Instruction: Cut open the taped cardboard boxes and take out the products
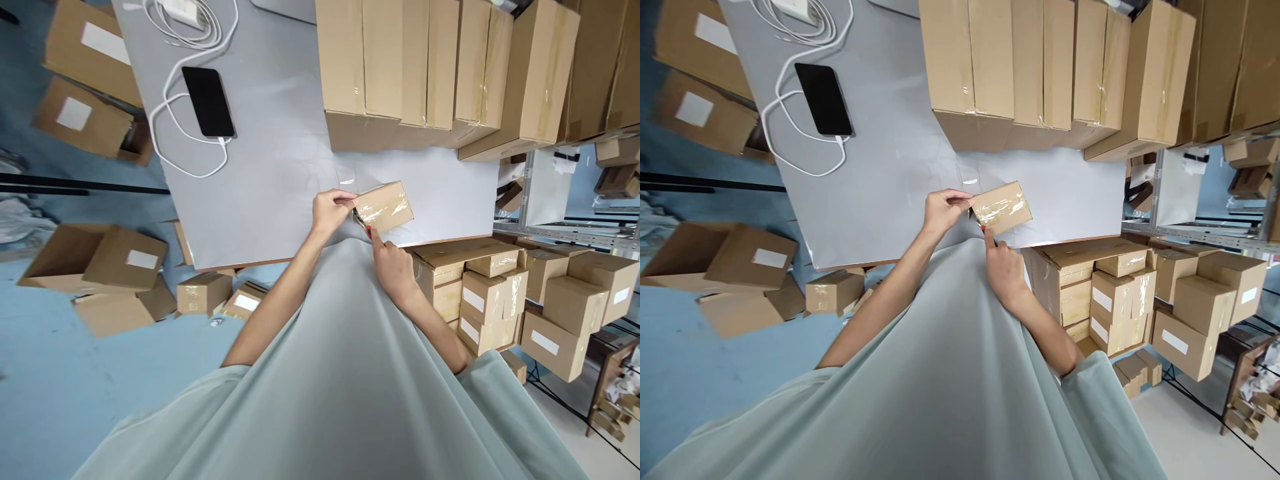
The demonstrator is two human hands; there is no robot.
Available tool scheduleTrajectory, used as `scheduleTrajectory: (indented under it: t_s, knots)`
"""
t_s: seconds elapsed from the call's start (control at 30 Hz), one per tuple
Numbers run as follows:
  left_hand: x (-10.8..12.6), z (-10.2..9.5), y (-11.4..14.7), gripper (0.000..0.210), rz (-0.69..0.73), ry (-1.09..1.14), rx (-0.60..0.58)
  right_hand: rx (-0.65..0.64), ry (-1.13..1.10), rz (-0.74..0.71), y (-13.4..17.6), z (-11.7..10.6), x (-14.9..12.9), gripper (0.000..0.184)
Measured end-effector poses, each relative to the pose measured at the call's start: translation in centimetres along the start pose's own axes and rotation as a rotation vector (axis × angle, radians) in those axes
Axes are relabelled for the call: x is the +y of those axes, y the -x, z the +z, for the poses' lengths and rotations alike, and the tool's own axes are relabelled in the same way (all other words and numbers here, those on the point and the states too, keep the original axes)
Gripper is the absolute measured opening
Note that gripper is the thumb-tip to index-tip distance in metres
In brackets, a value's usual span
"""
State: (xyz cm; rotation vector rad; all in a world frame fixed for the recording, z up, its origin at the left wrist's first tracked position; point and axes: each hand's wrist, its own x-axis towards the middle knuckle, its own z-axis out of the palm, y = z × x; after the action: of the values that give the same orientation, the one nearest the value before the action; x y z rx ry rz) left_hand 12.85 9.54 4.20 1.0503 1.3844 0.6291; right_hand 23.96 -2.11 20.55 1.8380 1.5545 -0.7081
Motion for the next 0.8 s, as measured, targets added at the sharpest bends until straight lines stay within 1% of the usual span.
scheduleTrajectory:
  t_s: [0.1, 0.2, 0.3, 0.43, 0.53, 0.7, 0.8]
  knots:
    - [-0.2, 0.0, -0.1, 0.014, 0.042, -0.060, 0.034, 0.005, -0.013, -0.018, -0.7, 0.4, 0.1, 0.070]
    - [-0.4, 0.2, 0.1, 0.015, 0.068, -0.092, 0.048, 0.000, -0.024, -0.027, -0.3, 0.6, 0.4, 0.072]
    - [-0.6, 0.5, 0.6, 0.014, 0.067, -0.081, 0.042, -0.011, -0.043, -0.028, 0.2, 0.9, 0.7, 0.071]
    - [-0.9, 0.9, 0.5, 0.016, 0.070, -0.081, 0.099, 0.014, -0.077, -0.045, -0.7, 1.6, 0.7, 0.067]
    - [-1.0, 1.2, 0.5, 0.017, 0.083, -0.102, 0.145, 0.014, -0.091, -0.062, -0.7, 1.8, 0.6, 0.070]
    - [-0.8, 1.5, 1.0, 0.017, 0.111, -0.139, 0.143, -0.020, -0.096, -0.037, 0.7, 2.0, 1.1, 0.075]
    - [-0.8, 1.6, 0.7, 0.018, 0.104, -0.141, 0.176, -0.011, -0.108, -0.059, -0.2, 2.0, 1.3, 0.073]
